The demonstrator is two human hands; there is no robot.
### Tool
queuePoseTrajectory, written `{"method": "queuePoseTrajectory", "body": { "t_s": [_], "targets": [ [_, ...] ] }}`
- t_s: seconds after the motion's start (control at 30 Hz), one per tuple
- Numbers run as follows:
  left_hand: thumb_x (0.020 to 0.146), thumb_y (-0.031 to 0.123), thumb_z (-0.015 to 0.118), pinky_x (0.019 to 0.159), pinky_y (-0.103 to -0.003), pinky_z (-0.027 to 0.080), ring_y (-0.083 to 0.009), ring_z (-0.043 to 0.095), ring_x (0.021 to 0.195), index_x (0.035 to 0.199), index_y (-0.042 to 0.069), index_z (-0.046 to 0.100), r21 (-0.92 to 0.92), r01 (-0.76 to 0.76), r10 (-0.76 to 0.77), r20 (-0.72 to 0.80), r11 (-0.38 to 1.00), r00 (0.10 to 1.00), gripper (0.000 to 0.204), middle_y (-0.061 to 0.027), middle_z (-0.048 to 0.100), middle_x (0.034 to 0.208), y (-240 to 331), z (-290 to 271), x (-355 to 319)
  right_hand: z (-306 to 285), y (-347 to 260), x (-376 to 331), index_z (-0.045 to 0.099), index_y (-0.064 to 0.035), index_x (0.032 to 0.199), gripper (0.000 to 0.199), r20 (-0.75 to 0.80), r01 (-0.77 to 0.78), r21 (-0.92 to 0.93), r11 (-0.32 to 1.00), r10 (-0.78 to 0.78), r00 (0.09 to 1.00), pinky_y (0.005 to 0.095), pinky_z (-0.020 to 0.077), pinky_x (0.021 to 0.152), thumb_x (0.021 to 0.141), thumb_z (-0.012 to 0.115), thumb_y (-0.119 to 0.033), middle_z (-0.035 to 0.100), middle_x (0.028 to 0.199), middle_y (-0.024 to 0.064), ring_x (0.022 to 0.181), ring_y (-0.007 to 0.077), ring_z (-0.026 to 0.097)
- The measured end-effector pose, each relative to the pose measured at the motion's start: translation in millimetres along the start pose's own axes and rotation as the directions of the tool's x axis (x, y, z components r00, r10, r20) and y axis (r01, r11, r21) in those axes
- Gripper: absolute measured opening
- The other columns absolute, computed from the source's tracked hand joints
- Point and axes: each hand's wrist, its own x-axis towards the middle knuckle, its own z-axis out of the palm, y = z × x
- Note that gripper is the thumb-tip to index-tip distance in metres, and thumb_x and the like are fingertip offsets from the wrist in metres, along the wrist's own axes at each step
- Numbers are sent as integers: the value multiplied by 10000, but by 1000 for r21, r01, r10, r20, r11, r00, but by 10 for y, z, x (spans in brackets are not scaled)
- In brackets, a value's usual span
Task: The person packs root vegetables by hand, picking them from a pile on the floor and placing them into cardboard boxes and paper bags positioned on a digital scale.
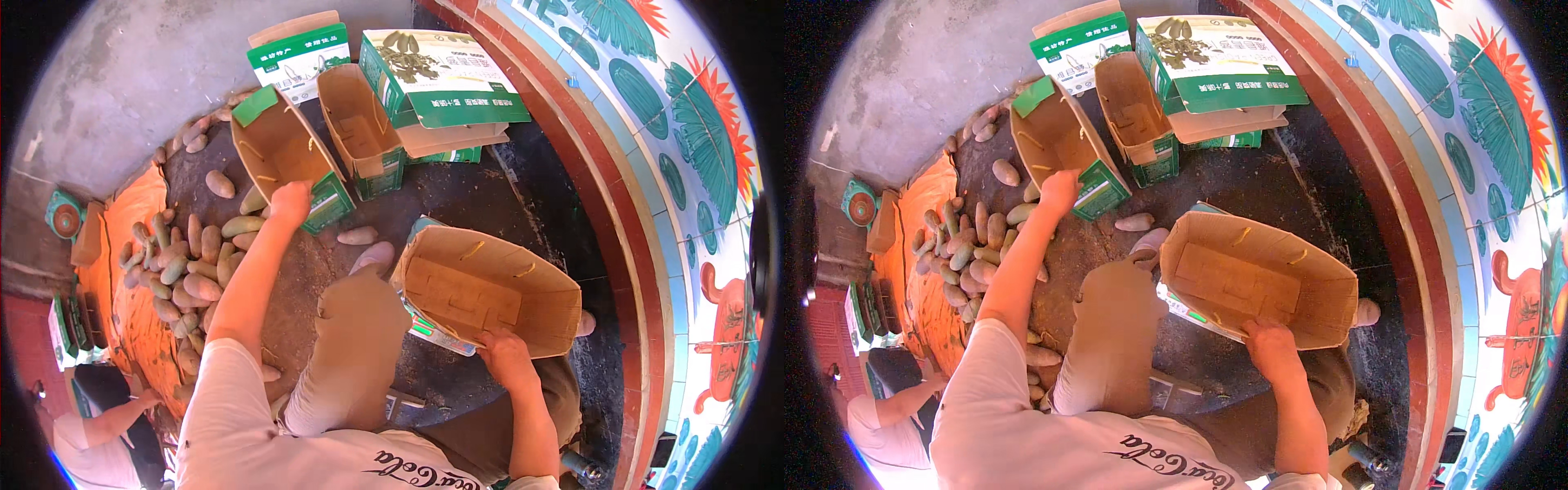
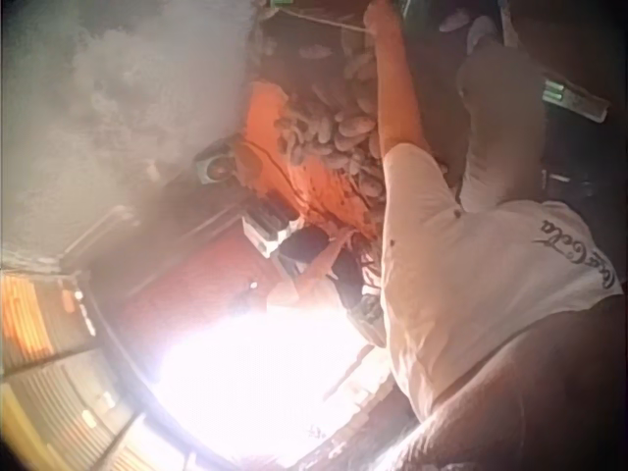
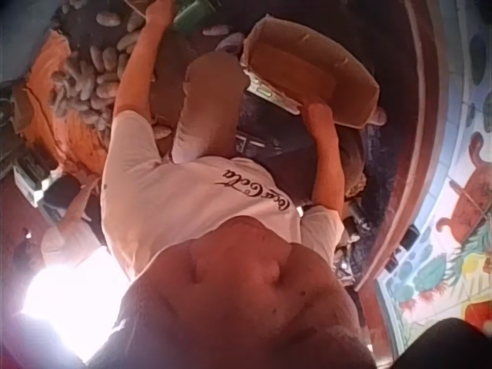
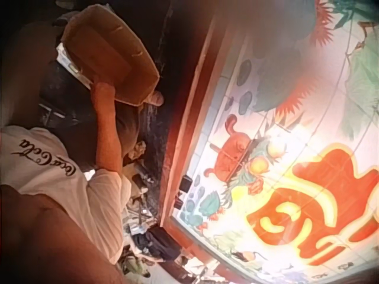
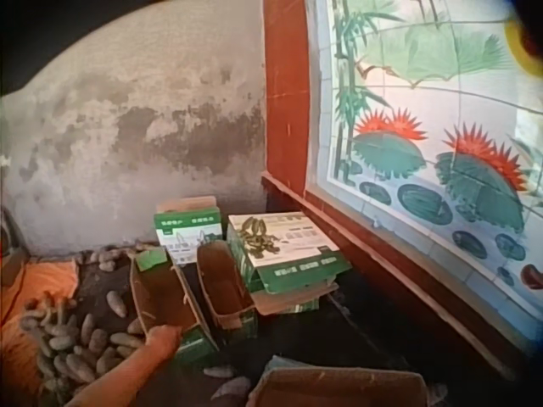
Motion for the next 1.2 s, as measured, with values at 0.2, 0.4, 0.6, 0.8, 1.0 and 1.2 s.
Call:
{"method": "queuePoseTrajectory", "body": {
  "t_s": [0.2,0.4,0.6,0.8,1.0,1.2],
  "targets": [
    [816,208,627,737,-438,507,-316,643,871,978,120,608,96,-96,95,19,991,995,186,-130,662,897,177,387,179,-13,-11,1,604,-77,941,185,-5,-9,18,1000,9,1000,422,482,763,778,643,-154,620,892,135,881,324,606],
    [816,199,618,756,-421,484,-303,635,886,962,126,602,82,-100,102,-19,992,995,164,-111,657,911,330,597,242,11,-6,21,611,-81,935,180,15,-2,12,1000,2,1000,414,484,762,783,649,-169,624,900,133,885,322,609],
    [790,148,616,871,-408,437,-263,608,976,1057,114,552,44,-205,207,-54,978,977,277,-92,636,1016,518,563,-4,-32,-30,19,626,-71,943,207,19,-29,39,999,28,999,424,476,770,746,676,-108,612,884,142,890,333,589],
    [746,77,632,1000,-468,348,-298,496,1150,1270,112,453,-2,-292,275,-331,956,903,555,-118,516,1246,600,552,-446,-42,-34,34,627,-75,955,226,0,-4,27,1000,4,1000,421,477,762,738,681,-109,606,859,135,883,328,588],
    [746,102,588,988,-471,365,-297,490,1155,1159,99,555,10,-521,465,-466,853,753,414,-133,521,1214,565,806,-829,-55,-58,71,625,-68,945,231,11,12,26,1000,-12,1000,417,478,757,723,685,-98,601,859,131,874,320,588],
    [805,123,552,876,-403,454,-294,548,1060,1193,81,518,-142,-414,425,50,899,904,391,-126,564,1151,426,1520,-669,-85,-49,79,621,-61,943,233,33,-18,53,998,16,999,413,478,767,720,683,-87,598,854,122,880,319,583]
  ]
}}
